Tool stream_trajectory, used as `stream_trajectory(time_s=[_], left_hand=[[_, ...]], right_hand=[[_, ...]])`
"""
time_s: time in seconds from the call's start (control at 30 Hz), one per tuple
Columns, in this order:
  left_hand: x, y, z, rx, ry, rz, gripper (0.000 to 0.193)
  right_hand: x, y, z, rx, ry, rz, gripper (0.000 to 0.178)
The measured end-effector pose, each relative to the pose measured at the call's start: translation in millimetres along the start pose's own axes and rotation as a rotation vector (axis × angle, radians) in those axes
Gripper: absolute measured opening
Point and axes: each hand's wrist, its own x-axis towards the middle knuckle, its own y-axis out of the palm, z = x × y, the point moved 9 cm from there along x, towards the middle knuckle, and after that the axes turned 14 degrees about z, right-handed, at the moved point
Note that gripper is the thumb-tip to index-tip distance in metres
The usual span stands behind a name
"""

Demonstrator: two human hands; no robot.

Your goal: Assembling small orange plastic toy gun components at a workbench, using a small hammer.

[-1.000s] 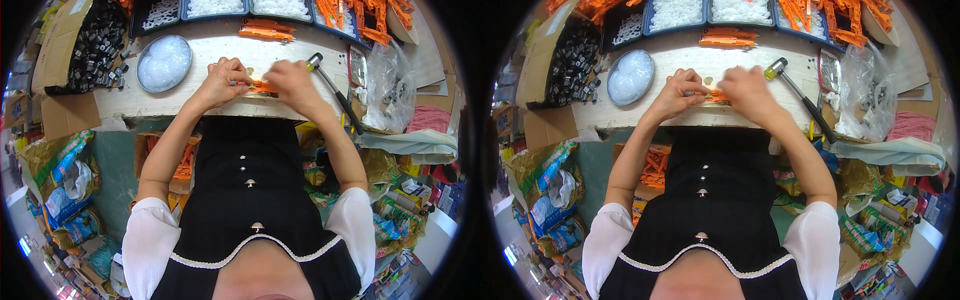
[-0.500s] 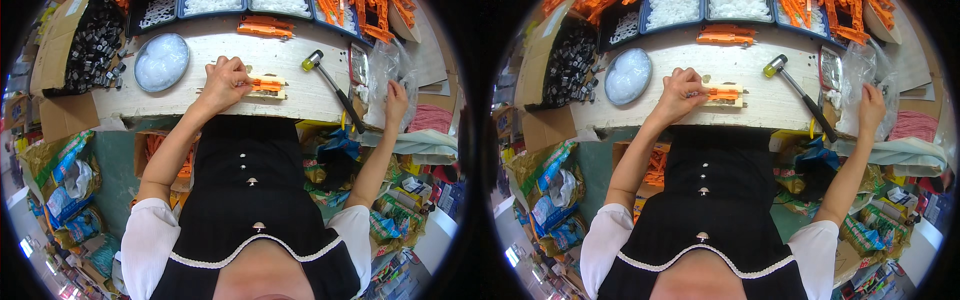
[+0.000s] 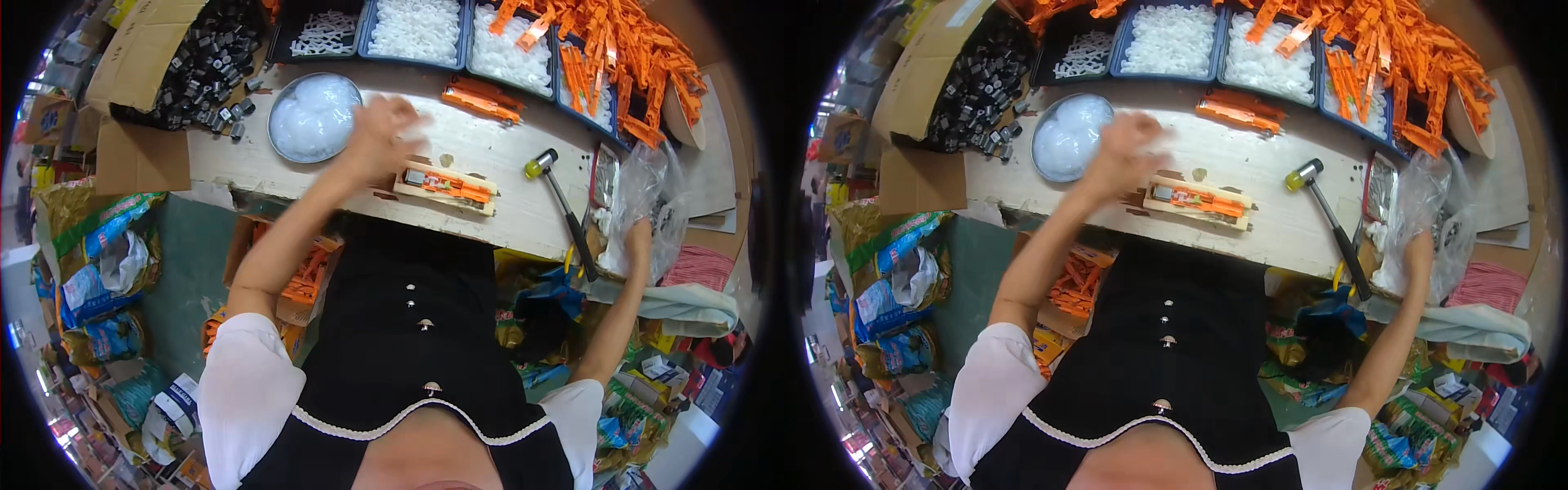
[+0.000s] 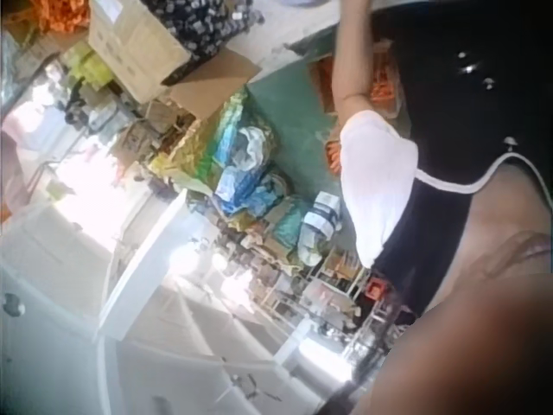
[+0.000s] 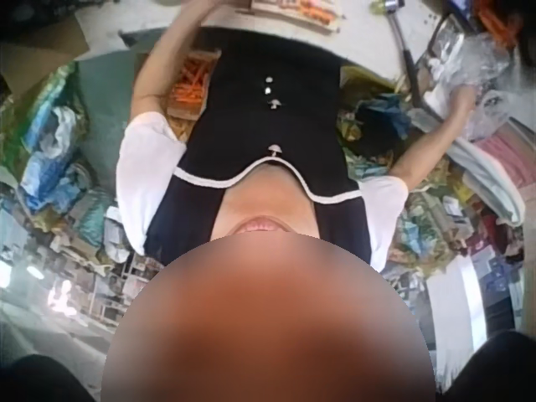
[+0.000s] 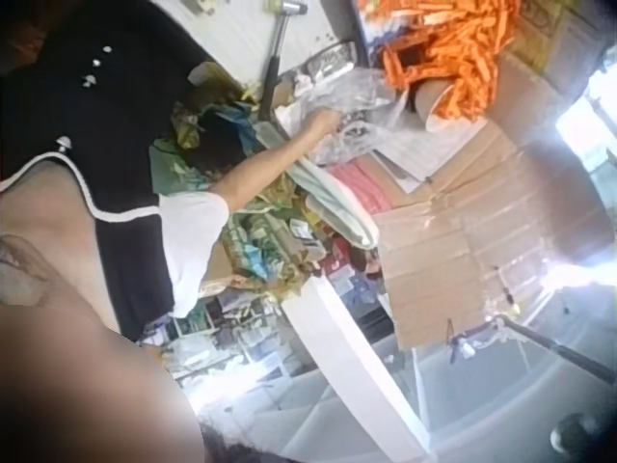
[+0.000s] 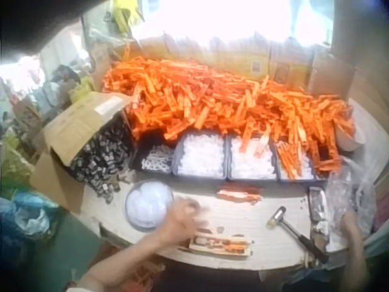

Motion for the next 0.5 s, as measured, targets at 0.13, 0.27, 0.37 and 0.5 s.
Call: stream_trajectory(time_s=[0.13, 0.27, 0.37, 0.5], left_hand=[[47, -89, 106, 0.278, -0.270, -0.152, 0.023], [81, -90, 186, 0.364, -0.486, 0.082, 0.028], [85, -68, 206, 0.215, -0.605, 0.371, 0.032], [83, -72, 208, 0.110, -0.550, 0.385, 0.026]], right_hand=[[7, 1, 3, 0.242, -0.159, 0.021, 0.035], [10, -2, 19, 0.089, -0.254, -0.011, 0.034], [5, -4, 28, -0.026, -0.145, -0.004, 0.030], [3, -5, 18, -0.055, -0.111, 0.028, 0.026]])
